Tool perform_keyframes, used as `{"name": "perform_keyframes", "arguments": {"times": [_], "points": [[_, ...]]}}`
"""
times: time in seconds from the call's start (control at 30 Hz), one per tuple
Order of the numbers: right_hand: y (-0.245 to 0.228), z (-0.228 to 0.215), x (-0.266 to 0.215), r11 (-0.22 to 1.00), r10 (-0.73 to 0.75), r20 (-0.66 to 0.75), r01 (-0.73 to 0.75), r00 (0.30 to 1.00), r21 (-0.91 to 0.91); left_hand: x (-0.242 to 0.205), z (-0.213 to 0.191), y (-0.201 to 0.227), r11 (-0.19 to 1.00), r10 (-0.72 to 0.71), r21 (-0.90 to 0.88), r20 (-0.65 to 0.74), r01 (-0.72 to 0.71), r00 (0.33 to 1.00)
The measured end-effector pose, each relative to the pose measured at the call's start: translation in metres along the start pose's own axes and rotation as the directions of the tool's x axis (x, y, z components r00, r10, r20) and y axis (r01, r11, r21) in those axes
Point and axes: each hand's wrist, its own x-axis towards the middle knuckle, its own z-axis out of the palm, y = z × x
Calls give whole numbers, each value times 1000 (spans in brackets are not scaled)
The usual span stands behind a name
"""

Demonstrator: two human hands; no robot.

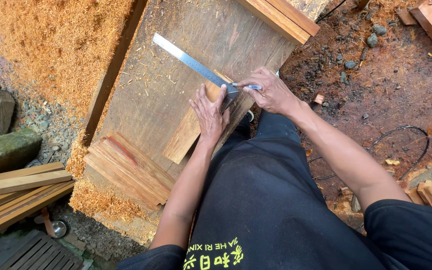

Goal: Marking lines on wooden blocks using a try square and a marker for layout

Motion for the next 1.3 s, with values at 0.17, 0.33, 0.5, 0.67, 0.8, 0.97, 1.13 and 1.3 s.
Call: {"name": "perform_keyframes", "arguments": {"times": [0.17,0.33,0.5,0.67,0.8,0.97,1.13,1.3], "points": [[0,1,-14,985,53,-22,-56,998,-163,-1,-2,3,1000,2,-19,-18,-3,1000],[34,72,-24,953,303,-104,-298,947,60,-1,0,1,999,-5,-50,-27,4,1000],[22,137,-12,617,641,-171,-369,748,695,-2,1,-4,999,30,-8,-51,-31,998],[37,166,-22,551,659,-147,-340,737,762,-18,0,-15,999,45,1,-53,-45,998],[39,181,-31,498,671,-126,-318,731,807,-26,-2,-19,998,56,0,-54,-56,997],[37,180,-27,430,704,-92,-320,705,844,-24,2,-23,998,57,4,-58,-56,997],[37,183,-25,379,728,-73,-311,682,872,-21,2,-22,999,41,-1,-45,-41,998],[11,165,-16,266,771,-32,-275,636,924,-18,0,-20,1000,16,8,-15,-16,1000]]}}
